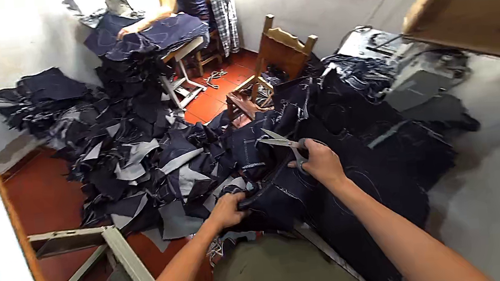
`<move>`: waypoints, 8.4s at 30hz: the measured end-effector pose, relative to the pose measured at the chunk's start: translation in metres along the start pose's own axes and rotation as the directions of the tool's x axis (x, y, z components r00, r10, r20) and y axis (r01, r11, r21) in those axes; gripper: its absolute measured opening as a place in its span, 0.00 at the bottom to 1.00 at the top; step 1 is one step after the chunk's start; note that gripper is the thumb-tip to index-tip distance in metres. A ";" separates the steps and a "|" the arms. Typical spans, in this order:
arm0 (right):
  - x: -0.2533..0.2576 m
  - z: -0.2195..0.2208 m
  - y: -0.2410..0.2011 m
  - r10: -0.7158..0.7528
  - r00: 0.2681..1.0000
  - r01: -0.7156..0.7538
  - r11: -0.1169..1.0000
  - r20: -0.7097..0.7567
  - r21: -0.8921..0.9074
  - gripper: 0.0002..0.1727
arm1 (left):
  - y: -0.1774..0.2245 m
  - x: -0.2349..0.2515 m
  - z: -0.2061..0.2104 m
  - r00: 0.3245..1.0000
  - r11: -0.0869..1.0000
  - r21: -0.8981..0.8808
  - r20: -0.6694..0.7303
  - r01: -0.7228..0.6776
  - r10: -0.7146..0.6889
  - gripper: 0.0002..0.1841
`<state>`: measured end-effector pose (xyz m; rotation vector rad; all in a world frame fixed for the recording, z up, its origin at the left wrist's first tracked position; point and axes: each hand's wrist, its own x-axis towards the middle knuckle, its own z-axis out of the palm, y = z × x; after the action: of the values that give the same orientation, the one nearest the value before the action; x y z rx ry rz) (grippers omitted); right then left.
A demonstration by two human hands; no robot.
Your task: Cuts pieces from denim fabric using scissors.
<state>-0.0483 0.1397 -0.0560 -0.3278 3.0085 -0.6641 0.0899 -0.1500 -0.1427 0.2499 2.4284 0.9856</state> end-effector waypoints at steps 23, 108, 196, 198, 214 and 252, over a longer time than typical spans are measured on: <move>-0.095 -0.034 0.018 -0.213 0.562 -0.007 0.965 0.799 0.262 0.37 | 0.042 -0.057 -0.075 0.944 0.983 0.156 0.327 -0.101 0.045 0.17; -0.119 0.003 0.032 -0.094 0.498 -0.217 0.949 0.862 0.229 0.41 | 0.043 -0.039 -0.067 0.985 0.979 0.121 0.031 0.165 -0.170 0.22; 0.032 0.024 -0.009 -0.136 0.983 0.156 0.971 -0.120 0.182 0.42 | -0.053 0.034 0.022 0.985 0.931 -0.337 -0.050 0.140 -0.166 0.34; 0.033 0.019 -0.011 -0.094 0.992 0.111 0.969 -0.087 0.221 0.43 | -0.039 0.008 0.017 0.940 0.974 -0.219 -0.315 0.063 -0.131 0.26; -0.095 -0.057 0.019 0.014 0.368 -0.181 0.982 0.930 0.056 0.40 | 0.027 -0.050 -0.039 0.915 0.975 0.174 -0.400 0.141 -0.061 0.15; -0.264 -0.133 0.061 -0.068 0.994 0.112 0.667 -0.089 0.736 0.14 | 0.196 -0.169 -0.094 0.939 0.937 -0.089 0.026 -0.338 0.342 0.34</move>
<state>0.1858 0.3051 0.0380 -0.4010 2.4565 -1.8316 0.1825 -0.1238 0.1157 0.6727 2.3457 1.2119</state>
